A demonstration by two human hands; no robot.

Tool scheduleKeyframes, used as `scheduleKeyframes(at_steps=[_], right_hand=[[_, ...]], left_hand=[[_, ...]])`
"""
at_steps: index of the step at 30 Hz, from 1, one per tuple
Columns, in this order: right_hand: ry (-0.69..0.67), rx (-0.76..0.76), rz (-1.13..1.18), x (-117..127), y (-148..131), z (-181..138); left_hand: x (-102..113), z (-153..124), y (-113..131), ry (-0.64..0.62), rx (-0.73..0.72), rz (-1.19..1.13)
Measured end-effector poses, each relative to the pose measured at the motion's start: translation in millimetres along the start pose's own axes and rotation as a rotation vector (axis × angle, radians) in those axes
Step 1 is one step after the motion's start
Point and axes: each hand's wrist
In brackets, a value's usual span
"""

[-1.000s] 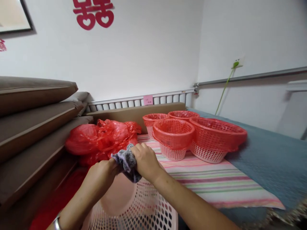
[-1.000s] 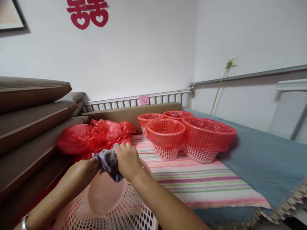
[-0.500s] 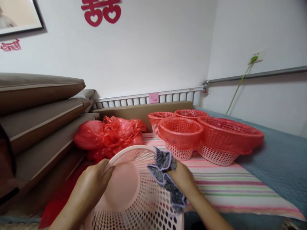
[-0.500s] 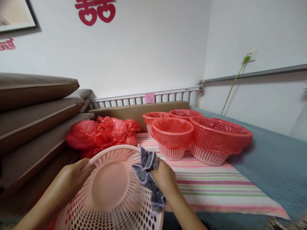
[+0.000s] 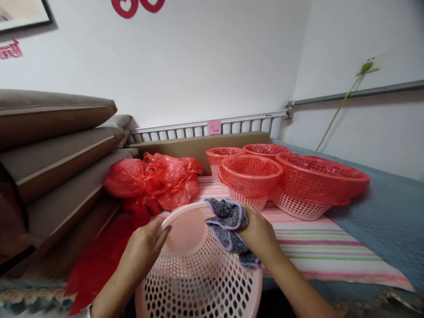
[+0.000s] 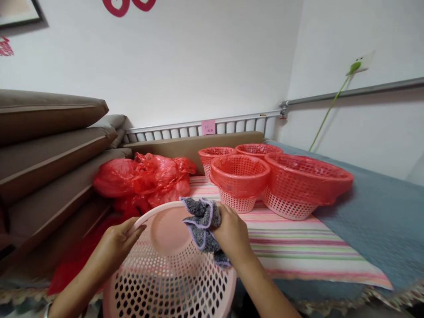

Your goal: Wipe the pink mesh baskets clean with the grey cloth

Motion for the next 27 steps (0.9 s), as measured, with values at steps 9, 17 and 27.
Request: scheduleKeyframes(at_steps=[9, 17, 27], right_hand=[[-0.182, -0.368, 0.355, -56, 44, -61], [-0.192, -0.307, 0.342, -49, 44, -60], [0.059, -0.214, 0.264, 8, 38, -27]], left_hand=[[2, -3, -19, 0.107, 0.025, 0.013], [5, 0, -13, 0.115, 0.016, 0.015], [2, -5, -12, 0.114, 0.016, -0.306]])
Point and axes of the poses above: each hand's wrist, its own z-axis towards the middle knuckle, its own x-axis out of the back of the hand, y = z × x, and after that the axes turned 15 degrees about -z, right-handed
